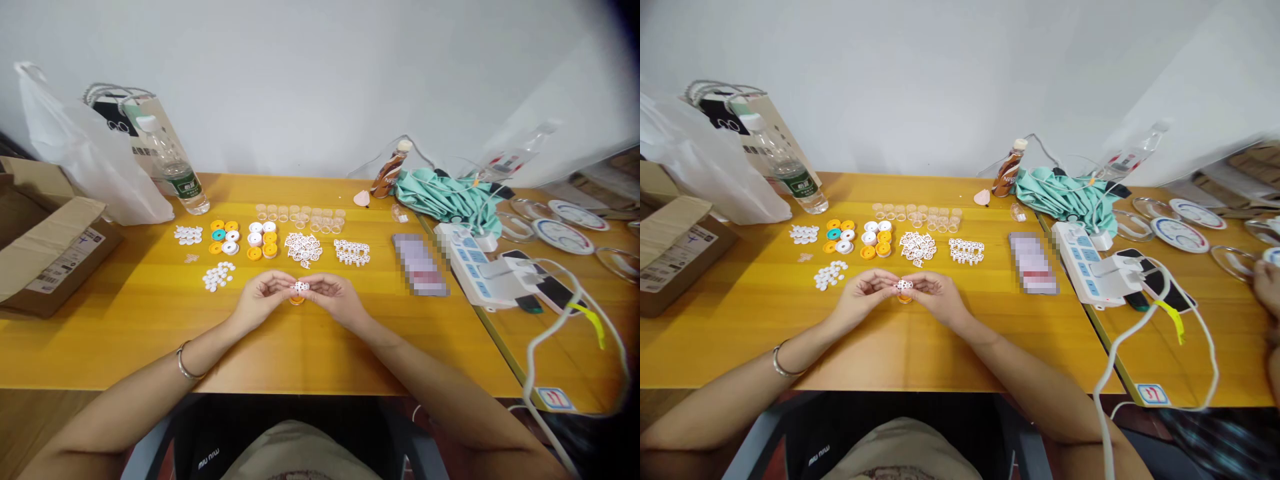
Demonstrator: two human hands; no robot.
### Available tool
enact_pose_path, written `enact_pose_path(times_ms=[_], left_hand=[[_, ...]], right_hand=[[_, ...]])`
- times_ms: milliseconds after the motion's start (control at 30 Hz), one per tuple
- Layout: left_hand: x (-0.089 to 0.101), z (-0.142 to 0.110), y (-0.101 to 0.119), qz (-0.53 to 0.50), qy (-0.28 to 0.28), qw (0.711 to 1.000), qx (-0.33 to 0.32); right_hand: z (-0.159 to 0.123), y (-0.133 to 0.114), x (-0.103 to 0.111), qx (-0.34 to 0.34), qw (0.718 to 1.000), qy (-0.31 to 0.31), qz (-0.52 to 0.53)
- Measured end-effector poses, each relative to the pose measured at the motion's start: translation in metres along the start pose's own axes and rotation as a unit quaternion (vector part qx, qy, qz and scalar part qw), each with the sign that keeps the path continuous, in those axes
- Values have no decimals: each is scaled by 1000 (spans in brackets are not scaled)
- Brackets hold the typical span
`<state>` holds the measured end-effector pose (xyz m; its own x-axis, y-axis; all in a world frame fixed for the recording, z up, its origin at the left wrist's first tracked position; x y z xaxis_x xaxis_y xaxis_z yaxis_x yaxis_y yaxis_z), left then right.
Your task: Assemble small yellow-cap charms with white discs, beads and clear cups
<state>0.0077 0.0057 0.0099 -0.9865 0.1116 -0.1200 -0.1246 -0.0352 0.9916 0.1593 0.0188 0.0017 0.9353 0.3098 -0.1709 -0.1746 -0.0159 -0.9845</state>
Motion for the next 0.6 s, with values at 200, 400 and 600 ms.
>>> enact_pose_path(times_ms=[200,400,600], left_hand=[[1,0,-4,19,-18,999,-22],[-1,-1,-7,58,-41,996,-55],[-1,-2,-9,71,-49,994,-63]], right_hand=[[1,0,-1,-28,999,2,28],[0,0,-1,-47,998,15,29],[-1,-3,1,-40,999,19,14]])
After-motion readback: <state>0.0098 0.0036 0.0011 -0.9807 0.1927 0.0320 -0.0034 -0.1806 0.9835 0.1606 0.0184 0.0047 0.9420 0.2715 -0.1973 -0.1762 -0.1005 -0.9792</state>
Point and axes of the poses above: each hand's wrist, its own z-axis towards the middle knuckle, its own x-axis out of the back of the hand, y = z × x, the point moved 4 cm from there along z, towards the middle knuckle, and after that the axes turned 4 degrees about y, right-handed, at the moved point
